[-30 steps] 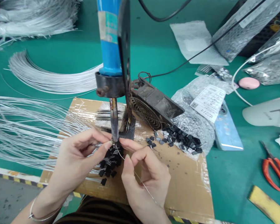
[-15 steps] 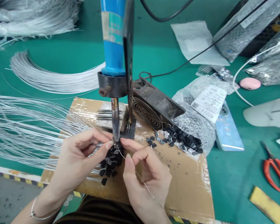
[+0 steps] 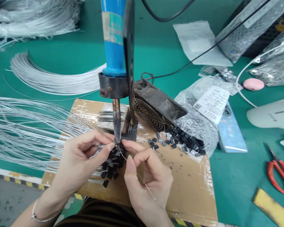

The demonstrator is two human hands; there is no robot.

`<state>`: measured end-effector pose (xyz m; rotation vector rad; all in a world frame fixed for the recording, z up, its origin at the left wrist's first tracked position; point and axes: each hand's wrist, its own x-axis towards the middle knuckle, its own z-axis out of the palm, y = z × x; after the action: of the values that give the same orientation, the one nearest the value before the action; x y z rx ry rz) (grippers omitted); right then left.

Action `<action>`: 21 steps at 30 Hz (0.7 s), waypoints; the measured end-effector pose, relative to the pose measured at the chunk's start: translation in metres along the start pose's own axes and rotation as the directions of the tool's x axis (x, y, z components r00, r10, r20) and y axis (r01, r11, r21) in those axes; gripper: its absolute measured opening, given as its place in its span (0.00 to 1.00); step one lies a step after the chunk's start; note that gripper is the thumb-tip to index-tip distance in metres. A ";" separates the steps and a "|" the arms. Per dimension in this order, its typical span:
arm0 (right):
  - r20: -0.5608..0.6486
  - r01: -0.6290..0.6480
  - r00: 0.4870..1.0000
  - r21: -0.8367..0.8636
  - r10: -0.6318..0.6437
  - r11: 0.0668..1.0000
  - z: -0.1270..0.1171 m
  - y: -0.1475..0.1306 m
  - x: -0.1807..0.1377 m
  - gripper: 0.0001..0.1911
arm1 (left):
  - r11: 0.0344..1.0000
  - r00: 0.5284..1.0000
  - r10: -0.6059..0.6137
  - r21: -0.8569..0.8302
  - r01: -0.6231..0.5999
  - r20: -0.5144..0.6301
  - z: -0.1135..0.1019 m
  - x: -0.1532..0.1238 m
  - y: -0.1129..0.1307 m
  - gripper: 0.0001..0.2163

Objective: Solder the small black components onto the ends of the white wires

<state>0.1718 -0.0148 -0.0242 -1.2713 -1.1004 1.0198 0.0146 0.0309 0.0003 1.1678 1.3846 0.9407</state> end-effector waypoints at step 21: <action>-0.007 0.004 1.000 0.012 -0.004 1.000 0.002 -0.002 -0.003 0.12 | 1.000 1.000 0.011 0.026 -0.011 -0.011 -0.002 -0.003 0.003 0.05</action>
<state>0.1692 -0.0171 -0.0227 -1.2616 -1.0899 1.0171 0.0134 0.0285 0.0037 1.1926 1.4044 0.9405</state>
